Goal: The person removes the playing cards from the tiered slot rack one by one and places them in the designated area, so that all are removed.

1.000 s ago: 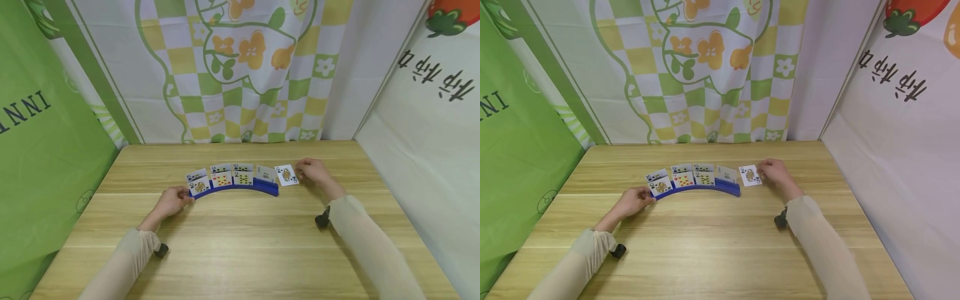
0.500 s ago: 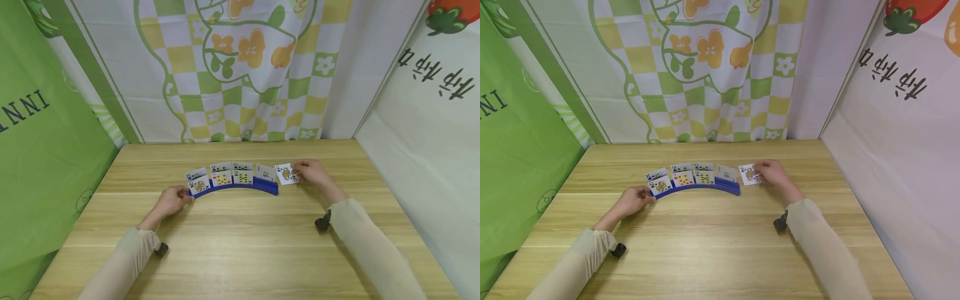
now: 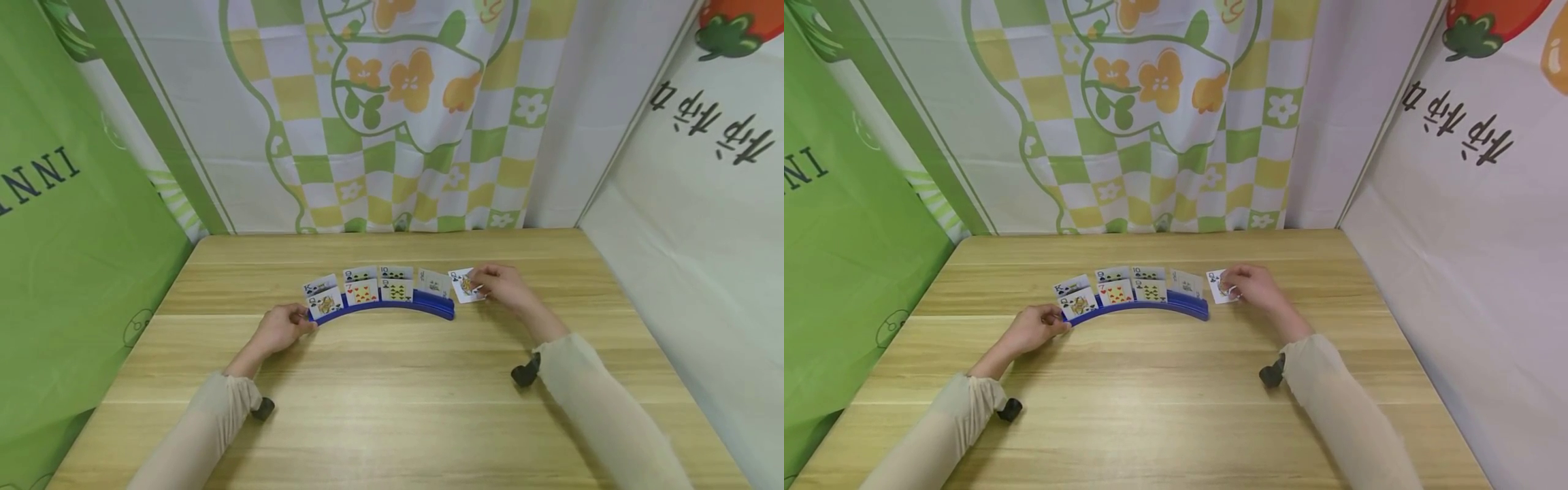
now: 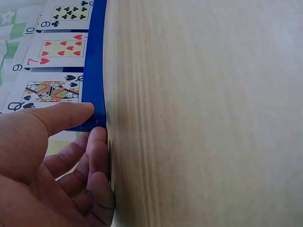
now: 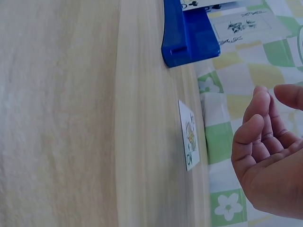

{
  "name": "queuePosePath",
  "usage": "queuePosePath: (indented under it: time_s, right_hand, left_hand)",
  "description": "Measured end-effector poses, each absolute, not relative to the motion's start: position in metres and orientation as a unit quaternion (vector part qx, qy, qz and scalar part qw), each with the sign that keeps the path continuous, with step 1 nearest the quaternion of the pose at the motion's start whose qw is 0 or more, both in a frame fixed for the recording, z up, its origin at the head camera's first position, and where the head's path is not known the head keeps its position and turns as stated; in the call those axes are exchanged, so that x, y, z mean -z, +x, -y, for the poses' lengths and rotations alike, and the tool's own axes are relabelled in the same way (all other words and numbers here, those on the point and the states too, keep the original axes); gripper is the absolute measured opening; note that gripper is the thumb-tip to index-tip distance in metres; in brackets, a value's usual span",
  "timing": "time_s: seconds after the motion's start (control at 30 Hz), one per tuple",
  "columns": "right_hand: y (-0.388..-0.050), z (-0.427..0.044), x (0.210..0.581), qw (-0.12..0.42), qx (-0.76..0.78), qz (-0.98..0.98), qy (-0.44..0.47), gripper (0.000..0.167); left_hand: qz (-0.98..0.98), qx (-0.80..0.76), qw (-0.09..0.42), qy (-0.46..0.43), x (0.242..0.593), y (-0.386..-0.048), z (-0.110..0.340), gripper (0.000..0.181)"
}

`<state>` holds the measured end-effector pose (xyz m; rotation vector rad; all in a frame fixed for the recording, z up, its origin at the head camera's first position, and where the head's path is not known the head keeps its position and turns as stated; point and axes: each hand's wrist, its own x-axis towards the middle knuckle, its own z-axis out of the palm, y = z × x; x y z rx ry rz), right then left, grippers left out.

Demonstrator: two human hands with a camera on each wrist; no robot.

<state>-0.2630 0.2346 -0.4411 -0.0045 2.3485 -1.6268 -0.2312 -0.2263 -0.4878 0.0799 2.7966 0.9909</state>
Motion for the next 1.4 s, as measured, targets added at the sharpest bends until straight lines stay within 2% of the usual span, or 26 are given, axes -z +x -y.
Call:
queuePosePath:
  time_s: [0.37, 0.7, 1.07, 1.4]
  right_hand:
    - [-0.257, -0.226, 0.439, 0.136, 0.581, -0.802, -0.004, 0.033]
    - [-0.253, -0.221, 0.436, 0.137, 0.58, -0.803, -0.015, 0.037]
    - [-0.25, -0.216, 0.437, 0.129, 0.594, -0.793, -0.031, 0.02]
    - [-0.246, -0.211, 0.434, 0.131, 0.597, -0.791, -0.03, 0.036]
  left_hand:
    - [-0.939, -0.331, 0.087, 0.026, 0.488, -0.231, 0.227, 0.04]
    - [-0.939, -0.33, 0.091, 0.026, 0.488, -0.231, 0.227, 0.042]
    - [-0.941, -0.327, 0.083, 0.031, 0.484, -0.229, 0.225, 0.039]
    - [-0.942, -0.323, 0.086, 0.028, 0.487, -0.229, 0.225, 0.038]
